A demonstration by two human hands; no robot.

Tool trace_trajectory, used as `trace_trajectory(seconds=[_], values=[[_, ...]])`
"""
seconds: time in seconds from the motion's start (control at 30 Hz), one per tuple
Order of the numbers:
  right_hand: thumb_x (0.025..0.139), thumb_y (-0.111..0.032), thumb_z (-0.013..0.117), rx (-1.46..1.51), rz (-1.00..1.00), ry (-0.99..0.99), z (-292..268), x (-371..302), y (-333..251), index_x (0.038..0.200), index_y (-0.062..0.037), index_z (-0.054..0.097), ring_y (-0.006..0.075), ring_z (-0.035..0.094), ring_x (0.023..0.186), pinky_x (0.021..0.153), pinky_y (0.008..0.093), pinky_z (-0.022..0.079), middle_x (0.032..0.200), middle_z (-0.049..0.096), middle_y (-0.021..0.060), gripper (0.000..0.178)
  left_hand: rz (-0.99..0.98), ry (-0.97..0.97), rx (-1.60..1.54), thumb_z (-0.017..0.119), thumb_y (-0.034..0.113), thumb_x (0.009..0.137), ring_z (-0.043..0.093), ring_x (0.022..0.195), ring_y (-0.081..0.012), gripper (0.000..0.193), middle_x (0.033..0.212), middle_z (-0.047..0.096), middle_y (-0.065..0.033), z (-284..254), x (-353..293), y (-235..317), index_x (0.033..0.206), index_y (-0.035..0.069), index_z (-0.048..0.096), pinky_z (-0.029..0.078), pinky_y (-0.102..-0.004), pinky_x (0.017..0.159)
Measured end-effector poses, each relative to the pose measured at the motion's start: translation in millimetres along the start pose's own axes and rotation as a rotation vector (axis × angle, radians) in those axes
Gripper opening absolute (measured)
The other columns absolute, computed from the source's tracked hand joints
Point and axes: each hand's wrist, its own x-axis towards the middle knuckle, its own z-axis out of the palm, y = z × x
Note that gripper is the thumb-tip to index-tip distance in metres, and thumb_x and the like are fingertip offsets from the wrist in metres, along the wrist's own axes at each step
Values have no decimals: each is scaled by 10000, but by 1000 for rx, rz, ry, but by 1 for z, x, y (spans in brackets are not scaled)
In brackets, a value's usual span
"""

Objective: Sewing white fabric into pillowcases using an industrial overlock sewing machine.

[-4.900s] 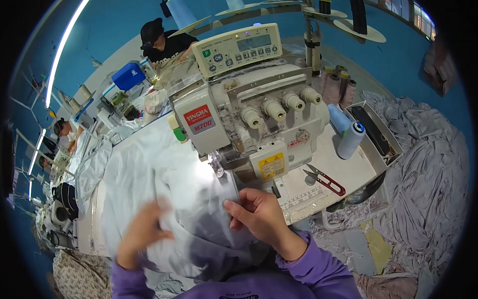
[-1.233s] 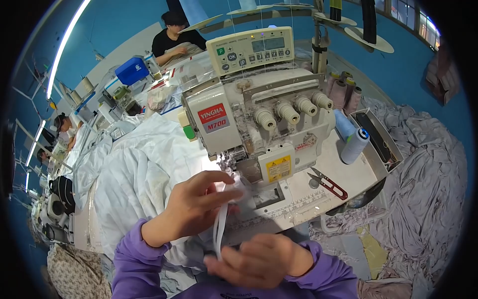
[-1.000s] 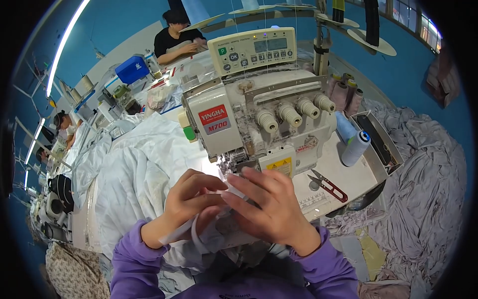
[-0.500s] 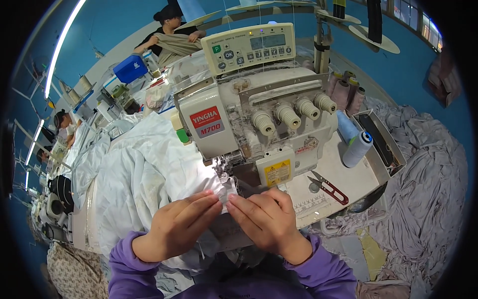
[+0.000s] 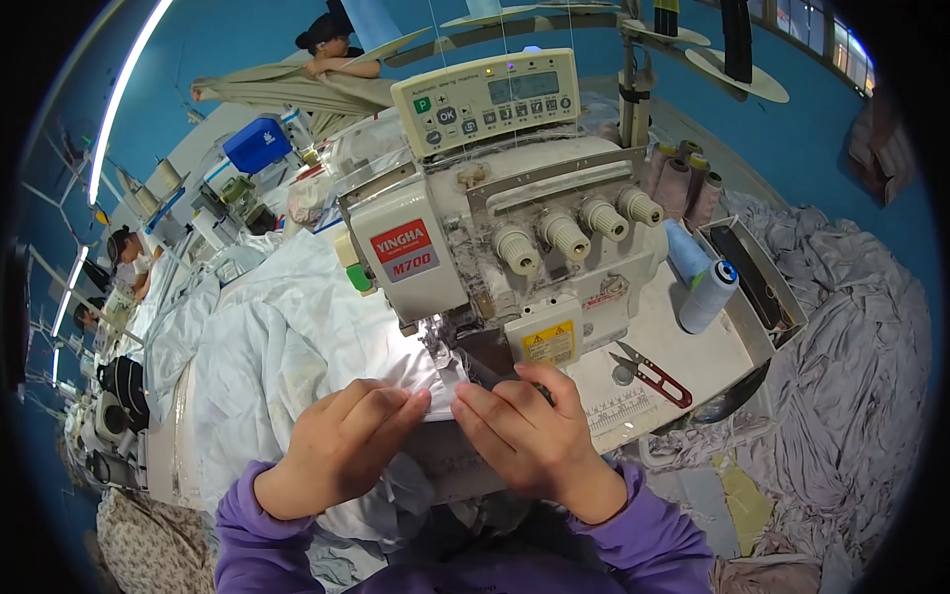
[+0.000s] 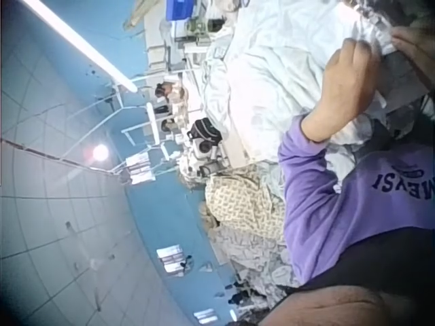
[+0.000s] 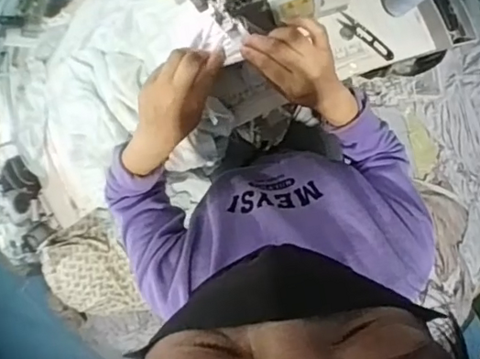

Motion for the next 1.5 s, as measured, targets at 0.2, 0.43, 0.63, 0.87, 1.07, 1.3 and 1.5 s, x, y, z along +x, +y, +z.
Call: trace_trajectory(seconds=[0.2,0.43,0.63,0.87,1.07,1.3,1.5], values=[[694,-114,644,-22,-25,-37,-3,5,1,897,-115,674,116,549,768,876,366,377,964,636,-27,205,2,13,-51,576,32,675,587,806,-187,399,903,573,-52,-4,2,-2,1072,34,615,490,-278,585],[672,-121,698,-18,2,-30,-1,12,3,877,-108,659,126,552,793,850,388,396,939,628,-15,209,-7,6,27,568,22,676,581,797,-209,372,894,578,-58,-1,11,-14,1043,50,616,489,-296,581],[759,-179,701,802,120,-304,-2,-18,-57,715,-94,599,221,566,560,485,293,462,732,584,39,140,-45,17,93,568,78,770,532,770,-186,226,859,538,-44,4,18,-39,987,36,611,463,-284,566],[827,-505,544,995,381,-1081,71,-103,-91,936,11,602,354,606,803,731,441,470,840,605,214,530,-312,32,163,577,2,704,548,777,-218,285,882,565,-52,2,17,-30,978,42,641,471,-320,598],[888,-416,510,1269,589,-905,107,-153,-113,1027,-14,575,247,574,859,767,356,442,884,599,144,430,-357,47,29,622,33,723,559,796,-249,277,898,559,-76,1,10,-33,1000,26,629,468,-334,618],[922,-193,517,1617,1125,-746,-5,-124,-60,979,-35,578,73,445,720,650,227,390,776,487,-30,179,-324,48,-203,652,53,755,587,775,-279,306,890,576,-87,-10,-4,-52,1058,43,606,467,-339,634],[832,-263,560,1043,1083,-430,-81,-230,-21,854,45,611,298,636,658,569,408,477,784,644,164,313,-346,78,-259,657,16,737,594,746,-260,310,860,579,-79,-13,-4,-46,1040,75,625,469,-331,611]])
